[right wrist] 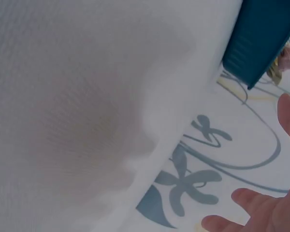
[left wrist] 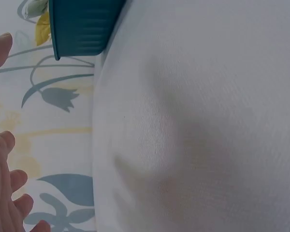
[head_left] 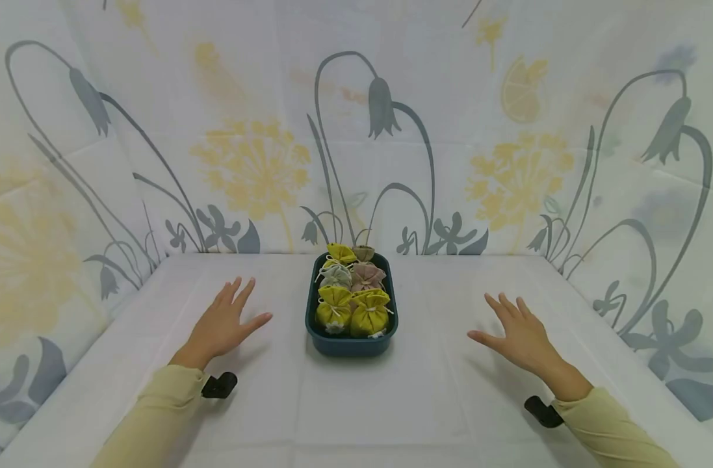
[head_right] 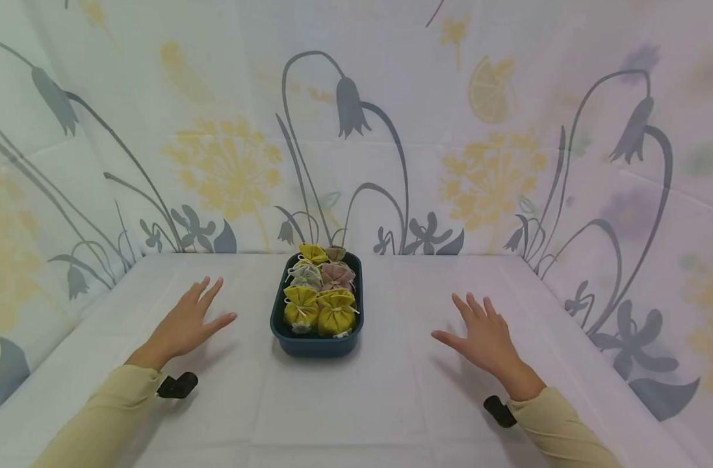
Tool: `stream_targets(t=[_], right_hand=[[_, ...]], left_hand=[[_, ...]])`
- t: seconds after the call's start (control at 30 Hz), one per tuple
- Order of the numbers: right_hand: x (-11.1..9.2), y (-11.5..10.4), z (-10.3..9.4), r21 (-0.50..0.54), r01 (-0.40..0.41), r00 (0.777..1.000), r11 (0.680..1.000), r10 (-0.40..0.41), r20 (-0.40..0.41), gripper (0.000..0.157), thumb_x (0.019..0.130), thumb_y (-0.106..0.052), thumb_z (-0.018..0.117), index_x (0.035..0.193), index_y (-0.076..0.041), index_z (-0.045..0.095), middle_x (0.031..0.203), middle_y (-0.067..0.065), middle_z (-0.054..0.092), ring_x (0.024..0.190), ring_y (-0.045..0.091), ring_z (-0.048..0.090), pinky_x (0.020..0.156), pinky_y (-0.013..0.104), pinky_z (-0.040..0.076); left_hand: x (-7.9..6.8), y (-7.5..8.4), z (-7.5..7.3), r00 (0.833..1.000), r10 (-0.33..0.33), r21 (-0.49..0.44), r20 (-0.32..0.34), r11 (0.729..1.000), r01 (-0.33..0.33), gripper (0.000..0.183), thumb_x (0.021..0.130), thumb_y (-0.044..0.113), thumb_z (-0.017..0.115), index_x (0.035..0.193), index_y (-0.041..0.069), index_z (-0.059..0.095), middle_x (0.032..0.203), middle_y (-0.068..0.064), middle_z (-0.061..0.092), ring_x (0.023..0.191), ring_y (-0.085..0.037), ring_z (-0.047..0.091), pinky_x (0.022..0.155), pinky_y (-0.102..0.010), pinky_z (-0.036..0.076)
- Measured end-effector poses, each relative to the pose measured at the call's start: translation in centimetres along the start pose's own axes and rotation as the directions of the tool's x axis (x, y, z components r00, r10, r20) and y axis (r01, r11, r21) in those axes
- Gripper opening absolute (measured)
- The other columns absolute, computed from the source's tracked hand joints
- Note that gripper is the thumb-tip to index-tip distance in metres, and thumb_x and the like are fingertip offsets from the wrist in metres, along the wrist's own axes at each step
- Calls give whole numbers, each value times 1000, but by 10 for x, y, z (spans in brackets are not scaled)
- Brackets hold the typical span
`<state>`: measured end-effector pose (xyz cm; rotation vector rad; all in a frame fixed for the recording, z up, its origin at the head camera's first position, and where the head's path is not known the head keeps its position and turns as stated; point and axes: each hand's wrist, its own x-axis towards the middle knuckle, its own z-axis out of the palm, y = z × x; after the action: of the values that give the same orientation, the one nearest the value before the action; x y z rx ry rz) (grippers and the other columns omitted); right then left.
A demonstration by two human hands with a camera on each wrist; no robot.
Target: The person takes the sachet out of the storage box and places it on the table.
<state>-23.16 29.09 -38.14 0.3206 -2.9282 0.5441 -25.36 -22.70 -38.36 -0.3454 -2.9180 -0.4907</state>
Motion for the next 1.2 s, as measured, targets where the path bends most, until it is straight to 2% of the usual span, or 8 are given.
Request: stream_targets(t=[0.37, 0.53, 0.73, 0.9, 1.03, 1.2], right_hand=[[3, -16, 2, 95, -5, 1000, 995, 6, -4, 89, 83, -55, 61, 145, -1, 27, 146, 30, 20, 132, 51, 5, 90, 74, 13], [6, -21, 3, 115, -3, 1000, 993, 5, -13, 89, 83, -55, 61, 145, -2, 27, 147, 28, 20, 133, 49, 6, 92, 74, 13], [9, -29, 7, 160, 5, 1000, 987, -2, -20, 88, 82, -53, 63, 145, -2, 28, 147, 28, 21, 134, 49, 8, 93, 73, 12], [11, -36, 9, 186, 2, 1000, 983, 0, -10, 88, 82, -53, 63, 145, -2, 29, 147, 26, 21, 134, 47, 7, 94, 73, 11], [12, -40, 10, 204, 7, 1000, 979, -5, -10, 88, 82, -52, 64, 144, -1, 29, 147, 27, 20, 134, 47, 7, 97, 70, 10], [16, -42, 12, 215, 10, 1000, 977, -8, -13, 89, 81, -53, 64, 144, -1, 29, 147, 27, 20, 135, 46, 6, 100, 67, 10]], left_hand=[[11, 14, 6, 1000, 15, -94, -16, 995, -16, 82, 89, 55, 51, 149, 8, 20, 150, -21, 17, 135, -41, 15, 103, -59, 20], [15, 19, 8, 1000, 18, -160, -4, 987, -18, 83, 88, 57, 51, 150, 11, 18, 150, -20, 17, 135, -40, 17, 102, -60, 21], [23, 24, 12, 999, 43, -263, -14, 964, -45, 83, 87, 55, 56, 149, 12, 23, 149, -19, 22, 135, -38, 20, 103, -59, 21], [28, 30, 15, 1000, 30, -344, 4, 939, -27, 83, 85, 52, 61, 148, 12, 24, 148, -16, 25, 135, -35, 23, 104, -56, 23], [31, 35, 16, 1000, 17, -389, 5, 921, -14, 83, 84, 48, 64, 148, 12, 25, 148, -17, 26, 132, -37, 27, 102, -56, 27], [36, 41, 19, 999, 38, -425, -8, 904, -37, 86, 82, 47, 67, 147, 9, 27, 145, -19, 31, 128, -37, 34, 100, -51, 33]])
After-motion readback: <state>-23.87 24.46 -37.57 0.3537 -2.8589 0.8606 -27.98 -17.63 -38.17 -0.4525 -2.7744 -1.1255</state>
